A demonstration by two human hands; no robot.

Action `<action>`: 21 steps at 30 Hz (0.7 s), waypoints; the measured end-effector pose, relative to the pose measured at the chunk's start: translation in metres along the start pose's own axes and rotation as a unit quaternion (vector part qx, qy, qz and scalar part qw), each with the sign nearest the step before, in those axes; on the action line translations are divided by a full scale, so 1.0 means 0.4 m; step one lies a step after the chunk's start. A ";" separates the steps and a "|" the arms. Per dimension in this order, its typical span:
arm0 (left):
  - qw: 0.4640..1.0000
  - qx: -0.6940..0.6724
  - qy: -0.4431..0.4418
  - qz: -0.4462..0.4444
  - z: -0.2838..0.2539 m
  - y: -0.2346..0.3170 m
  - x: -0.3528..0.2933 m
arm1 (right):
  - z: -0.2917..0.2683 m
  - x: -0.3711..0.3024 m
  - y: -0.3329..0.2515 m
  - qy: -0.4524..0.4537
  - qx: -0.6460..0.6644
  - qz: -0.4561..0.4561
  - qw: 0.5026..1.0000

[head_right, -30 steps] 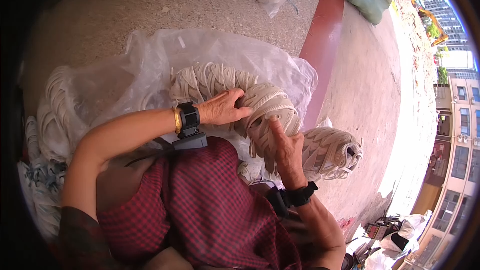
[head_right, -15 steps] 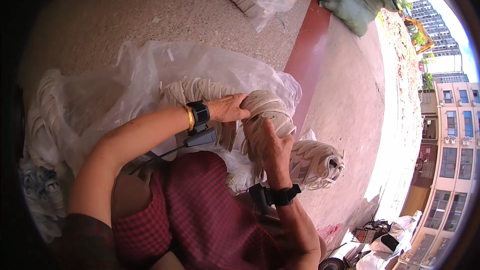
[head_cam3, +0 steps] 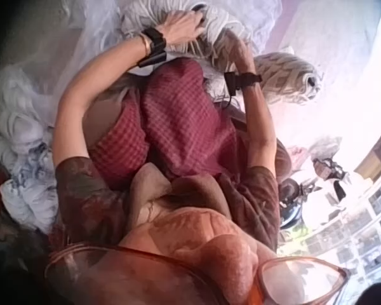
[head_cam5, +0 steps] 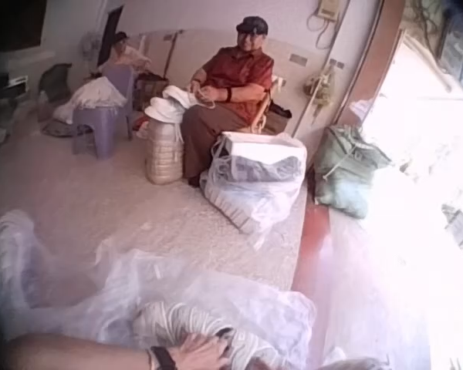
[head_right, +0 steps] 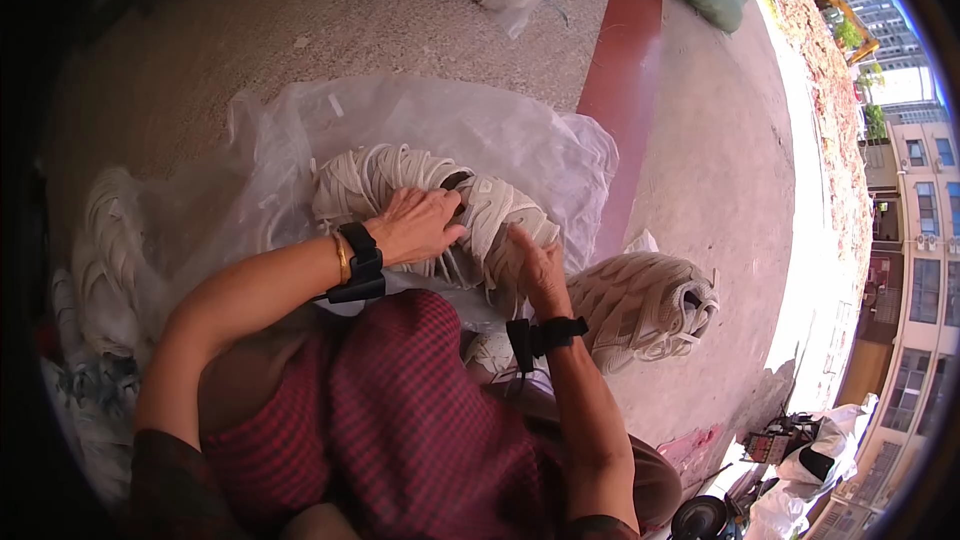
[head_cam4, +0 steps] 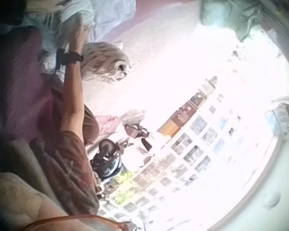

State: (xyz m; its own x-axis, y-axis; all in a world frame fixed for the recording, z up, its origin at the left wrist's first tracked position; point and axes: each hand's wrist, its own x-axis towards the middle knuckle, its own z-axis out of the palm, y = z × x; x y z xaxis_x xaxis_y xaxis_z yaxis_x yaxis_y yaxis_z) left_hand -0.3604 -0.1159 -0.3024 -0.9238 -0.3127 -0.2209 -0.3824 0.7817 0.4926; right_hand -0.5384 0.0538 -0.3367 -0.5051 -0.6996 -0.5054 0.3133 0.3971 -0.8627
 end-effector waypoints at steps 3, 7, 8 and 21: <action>0.997 -0.057 -0.012 -0.059 -0.007 0.021 0.025 | 0.014 -0.036 0.009 0.049 -0.446 -0.307 0.839; 0.998 -0.025 0.007 -0.063 -0.003 0.041 0.043 | 0.093 -0.036 0.015 0.180 0.185 -0.025 0.966; 0.998 -0.019 -0.002 -0.066 0.001 0.041 0.045 | 0.111 -0.020 0.015 0.197 0.174 -0.016 0.965; 0.997 -0.035 0.049 -0.041 0.045 0.012 0.028 | 0.062 0.033 -0.062 0.152 -0.182 -0.045 0.970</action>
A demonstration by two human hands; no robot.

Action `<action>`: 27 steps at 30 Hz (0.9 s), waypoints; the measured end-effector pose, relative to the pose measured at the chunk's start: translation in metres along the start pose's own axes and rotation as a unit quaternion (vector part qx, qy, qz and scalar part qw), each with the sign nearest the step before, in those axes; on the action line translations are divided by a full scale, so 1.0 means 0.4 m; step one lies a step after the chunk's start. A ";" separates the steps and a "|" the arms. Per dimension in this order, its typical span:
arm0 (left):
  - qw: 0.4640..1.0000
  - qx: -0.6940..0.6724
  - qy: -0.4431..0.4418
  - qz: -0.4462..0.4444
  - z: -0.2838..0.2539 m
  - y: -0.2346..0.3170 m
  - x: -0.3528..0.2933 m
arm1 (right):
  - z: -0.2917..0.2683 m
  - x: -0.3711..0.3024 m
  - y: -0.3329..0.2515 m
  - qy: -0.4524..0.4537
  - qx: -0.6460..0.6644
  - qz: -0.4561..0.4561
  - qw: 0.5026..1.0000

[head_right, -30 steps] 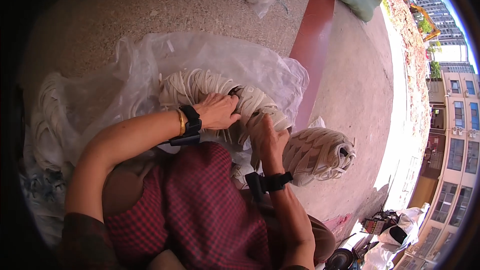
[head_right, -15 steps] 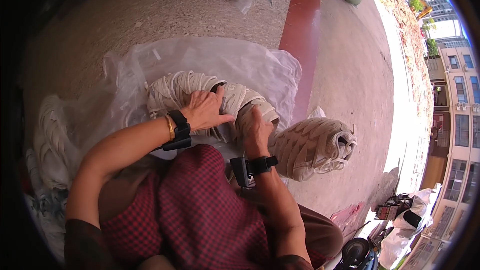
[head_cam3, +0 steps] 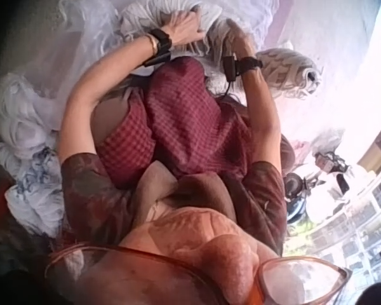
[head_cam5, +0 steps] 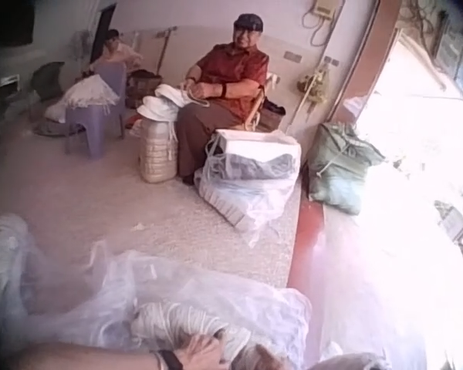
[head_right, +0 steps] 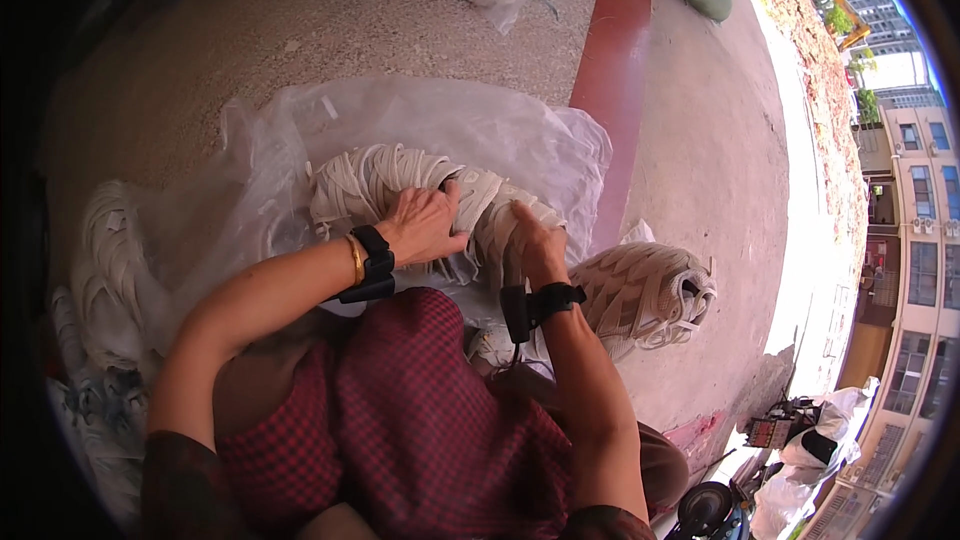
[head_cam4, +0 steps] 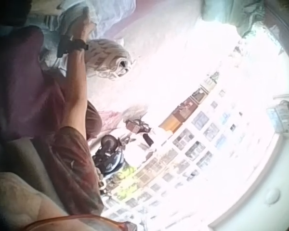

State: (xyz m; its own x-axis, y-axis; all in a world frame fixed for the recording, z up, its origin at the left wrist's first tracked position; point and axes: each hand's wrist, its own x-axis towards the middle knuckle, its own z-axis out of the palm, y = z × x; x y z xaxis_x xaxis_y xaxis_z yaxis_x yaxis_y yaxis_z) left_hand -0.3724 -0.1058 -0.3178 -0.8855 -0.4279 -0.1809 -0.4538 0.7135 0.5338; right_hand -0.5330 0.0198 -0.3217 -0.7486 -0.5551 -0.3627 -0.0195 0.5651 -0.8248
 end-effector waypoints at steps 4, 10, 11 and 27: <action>0.997 0.044 -0.019 0.058 -0.007 -0.012 -0.027 | -0.001 -0.075 -0.006 -0.119 0.098 -0.049 0.987; 0.994 0.025 0.034 0.099 -0.072 -0.003 -0.081 | 0.087 -0.021 -0.037 -0.130 0.012 -0.103 0.986; 0.990 -0.022 0.041 0.136 -0.091 -0.001 -0.097 | 0.085 -0.004 -0.043 -0.146 0.027 -0.133 0.980; 0.903 -0.152 0.116 -0.385 -0.096 -0.325 -0.115 | 0.104 0.081 -0.102 -0.337 0.094 0.037 0.936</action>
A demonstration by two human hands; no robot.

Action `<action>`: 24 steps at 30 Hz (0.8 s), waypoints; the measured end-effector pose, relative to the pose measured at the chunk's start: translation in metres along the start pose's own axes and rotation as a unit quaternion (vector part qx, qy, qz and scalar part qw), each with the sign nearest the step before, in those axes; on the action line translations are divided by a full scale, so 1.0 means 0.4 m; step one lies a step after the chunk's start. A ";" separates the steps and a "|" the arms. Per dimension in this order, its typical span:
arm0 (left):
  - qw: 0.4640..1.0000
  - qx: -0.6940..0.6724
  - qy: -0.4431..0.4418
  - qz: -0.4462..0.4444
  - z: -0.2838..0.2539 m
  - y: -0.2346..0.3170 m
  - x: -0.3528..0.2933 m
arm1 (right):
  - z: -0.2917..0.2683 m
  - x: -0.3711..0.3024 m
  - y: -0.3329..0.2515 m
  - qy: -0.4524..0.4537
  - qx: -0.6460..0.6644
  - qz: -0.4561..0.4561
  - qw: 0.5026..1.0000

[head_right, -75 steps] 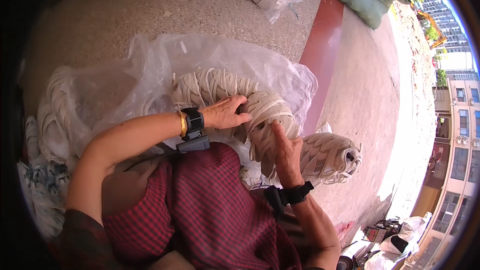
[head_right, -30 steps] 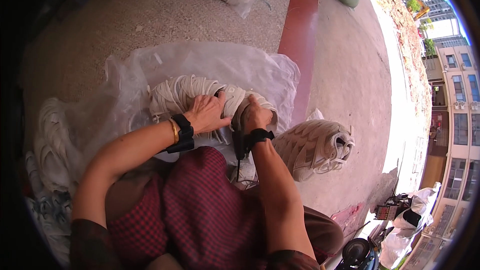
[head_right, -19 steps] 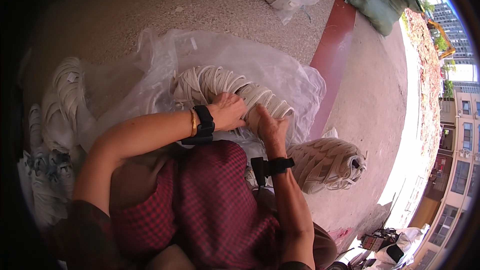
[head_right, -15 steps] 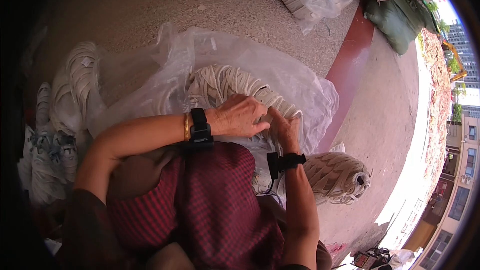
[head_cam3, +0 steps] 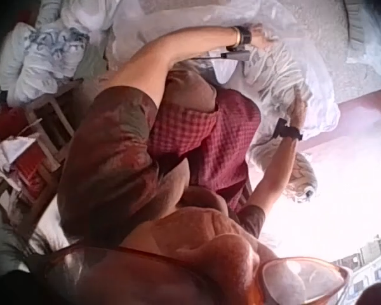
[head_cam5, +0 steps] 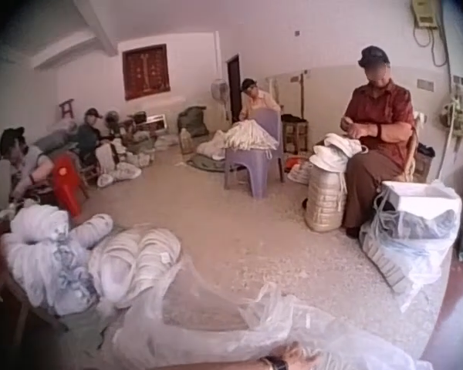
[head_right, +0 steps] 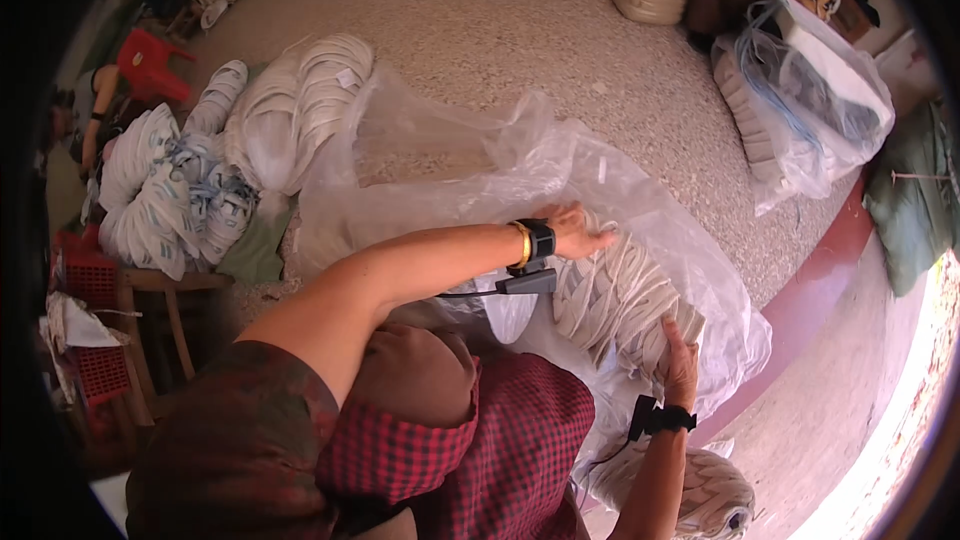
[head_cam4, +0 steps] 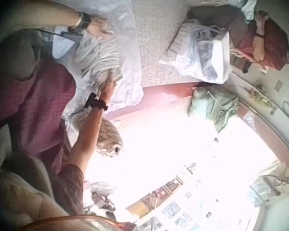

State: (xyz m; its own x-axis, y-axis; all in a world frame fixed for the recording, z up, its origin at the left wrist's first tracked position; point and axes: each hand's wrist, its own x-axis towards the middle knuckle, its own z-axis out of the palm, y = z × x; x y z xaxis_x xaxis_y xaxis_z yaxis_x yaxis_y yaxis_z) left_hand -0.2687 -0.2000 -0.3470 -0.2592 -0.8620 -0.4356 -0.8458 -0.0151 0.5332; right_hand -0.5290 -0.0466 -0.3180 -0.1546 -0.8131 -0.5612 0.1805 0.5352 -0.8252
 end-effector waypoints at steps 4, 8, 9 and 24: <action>0.997 -0.070 0.021 0.024 0.008 0.002 -0.062 | 0.034 -0.064 0.044 0.025 0.058 -0.017 0.998; 0.993 -0.100 0.009 0.055 -0.043 0.036 -0.166 | 0.023 -0.214 -0.083 0.040 -0.036 0.003 0.999; 0.984 -0.143 0.020 0.107 -0.076 0.050 -0.194 | 0.024 -0.255 -0.144 0.048 -0.040 -0.035 0.997; 0.915 -0.289 0.245 0.140 -0.833 -0.387 -0.328 | 0.803 -0.183 -0.794 -0.246 -0.262 -0.272 0.893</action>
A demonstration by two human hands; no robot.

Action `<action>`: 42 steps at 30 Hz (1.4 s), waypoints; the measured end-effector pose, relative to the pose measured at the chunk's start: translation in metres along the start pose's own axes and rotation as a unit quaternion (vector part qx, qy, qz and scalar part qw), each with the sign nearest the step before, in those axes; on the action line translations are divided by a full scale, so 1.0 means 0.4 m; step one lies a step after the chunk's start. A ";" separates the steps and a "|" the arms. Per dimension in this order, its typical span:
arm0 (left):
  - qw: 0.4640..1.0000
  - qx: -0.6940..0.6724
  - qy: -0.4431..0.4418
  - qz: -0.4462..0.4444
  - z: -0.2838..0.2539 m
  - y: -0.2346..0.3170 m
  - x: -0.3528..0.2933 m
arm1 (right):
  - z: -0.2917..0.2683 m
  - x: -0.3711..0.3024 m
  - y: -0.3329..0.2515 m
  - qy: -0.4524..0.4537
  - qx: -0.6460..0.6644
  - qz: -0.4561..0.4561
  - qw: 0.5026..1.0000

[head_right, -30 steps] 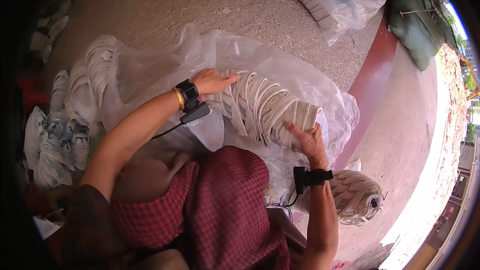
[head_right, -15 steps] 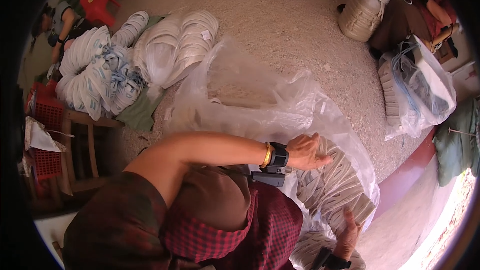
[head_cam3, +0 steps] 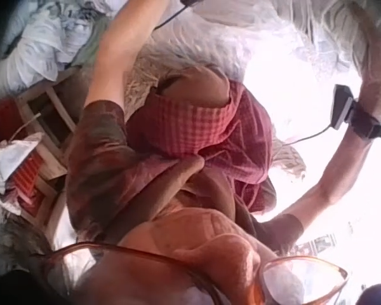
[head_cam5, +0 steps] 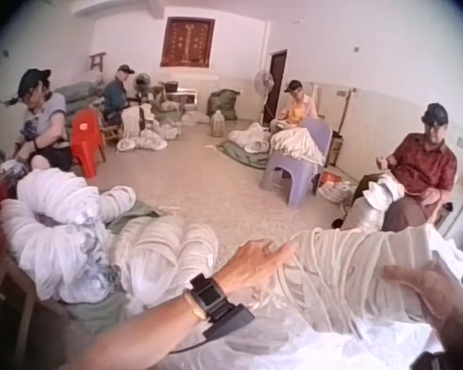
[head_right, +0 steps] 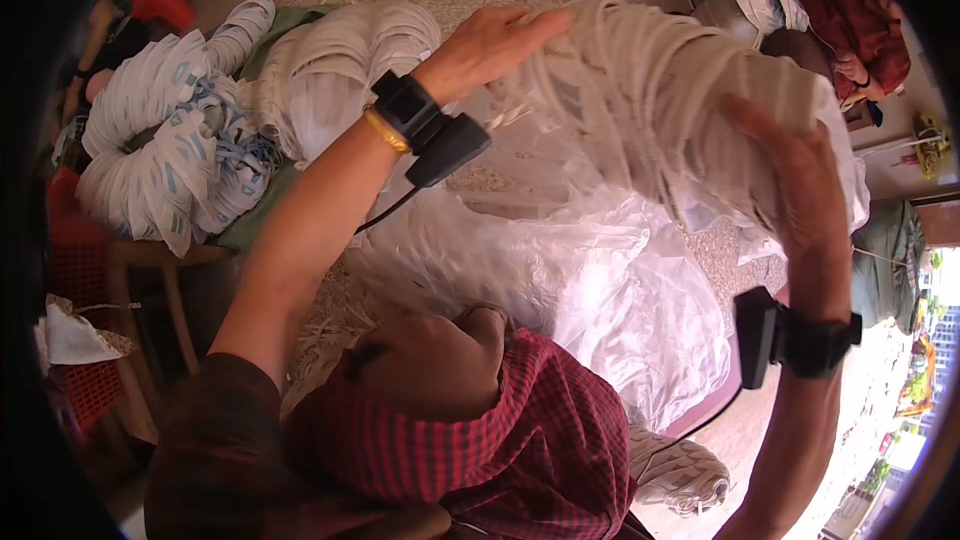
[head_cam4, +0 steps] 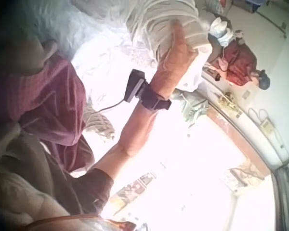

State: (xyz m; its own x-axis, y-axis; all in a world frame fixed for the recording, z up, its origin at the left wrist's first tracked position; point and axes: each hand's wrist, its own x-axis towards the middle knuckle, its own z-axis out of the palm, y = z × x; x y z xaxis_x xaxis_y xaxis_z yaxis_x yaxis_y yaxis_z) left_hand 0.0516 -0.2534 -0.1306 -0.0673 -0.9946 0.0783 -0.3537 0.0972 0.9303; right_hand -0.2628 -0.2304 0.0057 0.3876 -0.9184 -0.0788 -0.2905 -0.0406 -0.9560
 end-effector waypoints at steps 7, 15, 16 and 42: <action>0.886 0.043 -0.178 -0.427 0.004 -0.561 -0.254 | 0.436 0.212 0.434 -0.119 -0.245 0.128 0.954; 0.750 0.455 -0.328 -0.351 -0.235 -0.408 -0.351 | 0.536 0.258 0.629 -0.115 -0.102 0.214 0.965; 0.753 0.437 -0.355 -0.340 -0.261 -0.352 -0.356 | 0.542 0.268 0.629 -0.093 -0.172 0.165 0.967; 0.962 -0.035 -0.150 -0.226 0.004 -0.542 -0.106 | 0.596 -0.081 0.564 -0.381 -0.379 -0.190 0.822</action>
State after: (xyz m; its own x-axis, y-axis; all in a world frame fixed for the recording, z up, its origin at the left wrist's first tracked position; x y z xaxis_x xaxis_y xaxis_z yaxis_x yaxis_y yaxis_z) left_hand 0.1296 -0.2322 -0.3360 -0.1919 -0.8786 -0.4373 -0.3472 -0.3560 0.8676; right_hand -0.1325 -0.1159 -0.2747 0.9277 -0.2818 -0.2448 -0.3712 -0.7662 -0.5245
